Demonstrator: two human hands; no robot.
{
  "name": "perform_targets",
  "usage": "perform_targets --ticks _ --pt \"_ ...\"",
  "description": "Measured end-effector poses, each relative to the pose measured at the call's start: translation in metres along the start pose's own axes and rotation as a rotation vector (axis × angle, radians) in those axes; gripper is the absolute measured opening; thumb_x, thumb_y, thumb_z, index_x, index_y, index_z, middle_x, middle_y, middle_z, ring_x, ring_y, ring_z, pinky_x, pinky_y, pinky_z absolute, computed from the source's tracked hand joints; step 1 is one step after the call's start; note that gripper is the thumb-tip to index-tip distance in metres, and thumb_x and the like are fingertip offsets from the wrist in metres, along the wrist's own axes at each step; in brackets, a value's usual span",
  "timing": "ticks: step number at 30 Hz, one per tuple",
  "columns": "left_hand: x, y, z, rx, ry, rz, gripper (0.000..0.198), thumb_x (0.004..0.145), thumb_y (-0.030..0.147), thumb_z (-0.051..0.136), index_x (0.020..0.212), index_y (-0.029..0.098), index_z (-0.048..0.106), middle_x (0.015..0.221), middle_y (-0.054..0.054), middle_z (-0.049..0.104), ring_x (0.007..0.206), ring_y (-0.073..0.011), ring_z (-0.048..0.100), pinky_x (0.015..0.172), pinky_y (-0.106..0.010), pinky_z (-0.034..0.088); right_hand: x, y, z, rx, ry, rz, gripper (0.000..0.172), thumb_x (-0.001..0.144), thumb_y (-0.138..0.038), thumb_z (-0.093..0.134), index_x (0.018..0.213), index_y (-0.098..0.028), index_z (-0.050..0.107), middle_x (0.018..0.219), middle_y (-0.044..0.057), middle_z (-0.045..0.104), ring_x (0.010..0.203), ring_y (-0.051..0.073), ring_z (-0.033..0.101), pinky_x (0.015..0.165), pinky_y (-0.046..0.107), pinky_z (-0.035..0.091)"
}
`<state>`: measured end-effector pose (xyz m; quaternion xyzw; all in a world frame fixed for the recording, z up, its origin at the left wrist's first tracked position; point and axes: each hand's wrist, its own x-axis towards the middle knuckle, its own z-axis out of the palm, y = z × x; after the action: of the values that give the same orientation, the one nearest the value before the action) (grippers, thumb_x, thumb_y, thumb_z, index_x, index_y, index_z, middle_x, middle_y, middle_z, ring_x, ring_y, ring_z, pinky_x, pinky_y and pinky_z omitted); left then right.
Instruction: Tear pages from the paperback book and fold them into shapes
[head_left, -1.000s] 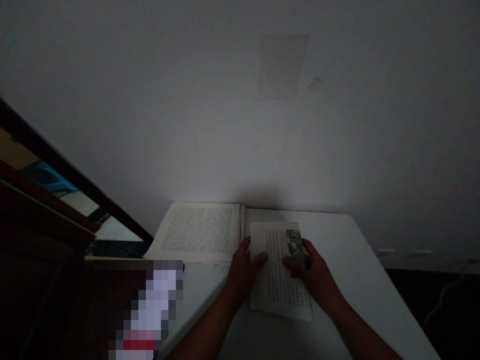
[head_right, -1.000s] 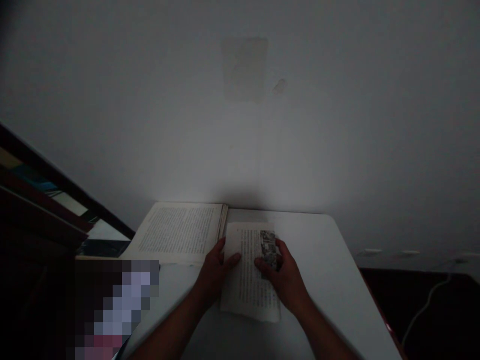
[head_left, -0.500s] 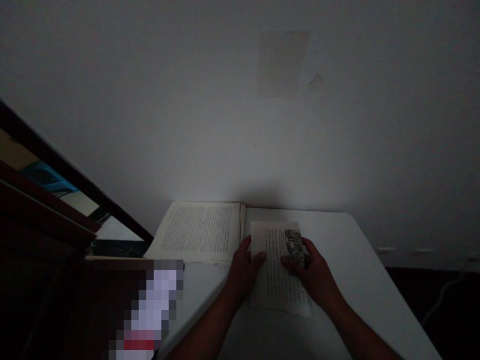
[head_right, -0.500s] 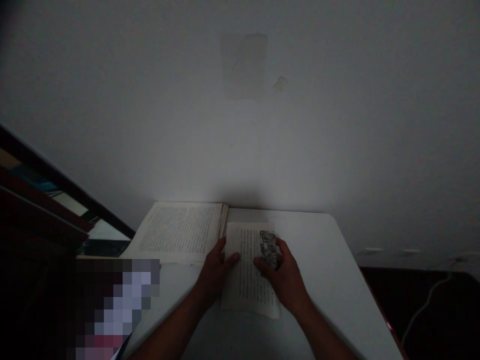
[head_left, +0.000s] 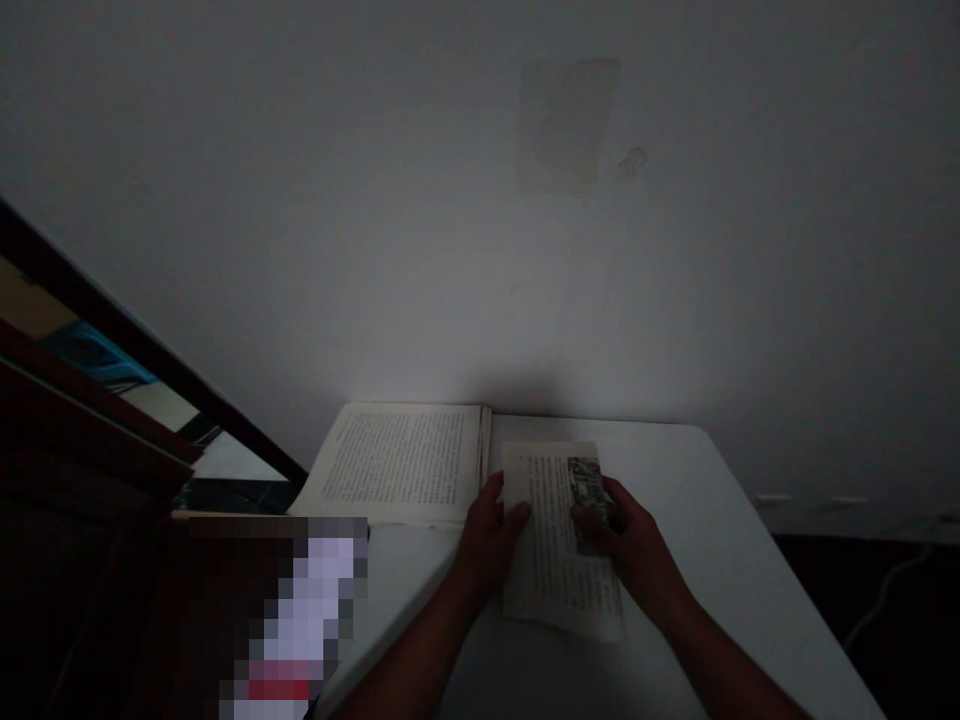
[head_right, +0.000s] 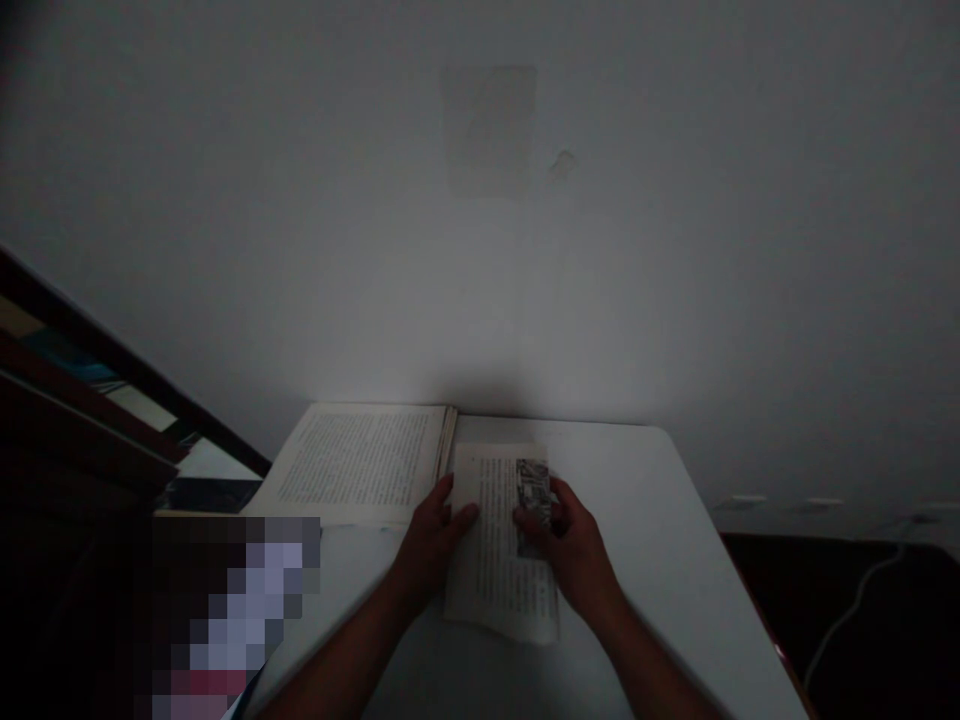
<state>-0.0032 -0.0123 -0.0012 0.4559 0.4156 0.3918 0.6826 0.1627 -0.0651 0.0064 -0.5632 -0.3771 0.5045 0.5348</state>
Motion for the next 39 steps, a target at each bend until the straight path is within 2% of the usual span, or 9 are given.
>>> perform_targets --ticks 5,12,19,23,39 --pt "0.0002 -0.0041 -0.0009 0.004 0.035 -0.001 0.059 0.071 0.035 0.067 0.121 0.012 0.046 0.113 -0.018 0.061 0.101 -0.0283 0.060 0.084 -0.039 0.049 0.0002 0.0002 -0.0027 0.079 -0.026 0.022 0.046 0.074 -0.041 0.065 0.111 -0.020 0.048 0.082 0.004 0.071 0.070 0.023 0.068 0.061 0.034 0.054" --pt "0.0012 0.0002 -0.0007 -0.060 -0.017 -0.045 0.043 0.071 0.038 0.067 0.105 0.015 0.052 0.087 -0.011 0.070 0.077 -0.0248 0.067 0.070 -0.036 0.052 0.0016 0.0048 -0.0048 0.066 0.007 0.034 0.052 0.069 -0.046 0.068 0.111 -0.021 0.052 0.086 0.006 0.071 0.074 0.025 0.068 0.063 0.036 0.055" --pt "0.0043 0.0028 -0.0025 0.046 0.134 0.041 0.025 0.070 0.034 0.068 0.084 0.014 0.060 0.084 -0.007 0.070 0.077 -0.0196 0.065 0.070 -0.030 0.050 0.0017 0.0018 -0.0039 0.075 0.019 0.044 0.050 0.069 -0.044 0.069 0.109 -0.021 0.052 0.082 0.005 0.072 0.070 0.024 0.068 0.060 0.034 0.055" --pt "0.0050 0.0020 -0.0033 0.126 0.160 0.042 0.026 0.070 0.037 0.067 0.078 0.014 0.061 0.074 -0.005 0.068 0.069 -0.0182 0.063 0.063 -0.028 0.049 0.0011 0.0010 -0.0038 0.077 0.011 0.035 0.051 0.069 -0.045 0.068 0.110 -0.020 0.051 0.082 0.005 0.071 0.070 0.025 0.069 0.060 0.035 0.055" --pt "0.0039 0.0037 -0.0022 0.125 0.153 0.059 0.024 0.071 0.037 0.066 0.074 0.014 0.058 0.069 -0.002 0.063 0.064 -0.0150 0.057 0.059 -0.025 0.045 0.0014 0.0021 -0.0044 0.071 0.003 0.044 0.046 0.072 -0.041 0.067 0.110 -0.021 0.050 0.082 0.004 0.072 0.070 0.023 0.068 0.061 0.033 0.054"
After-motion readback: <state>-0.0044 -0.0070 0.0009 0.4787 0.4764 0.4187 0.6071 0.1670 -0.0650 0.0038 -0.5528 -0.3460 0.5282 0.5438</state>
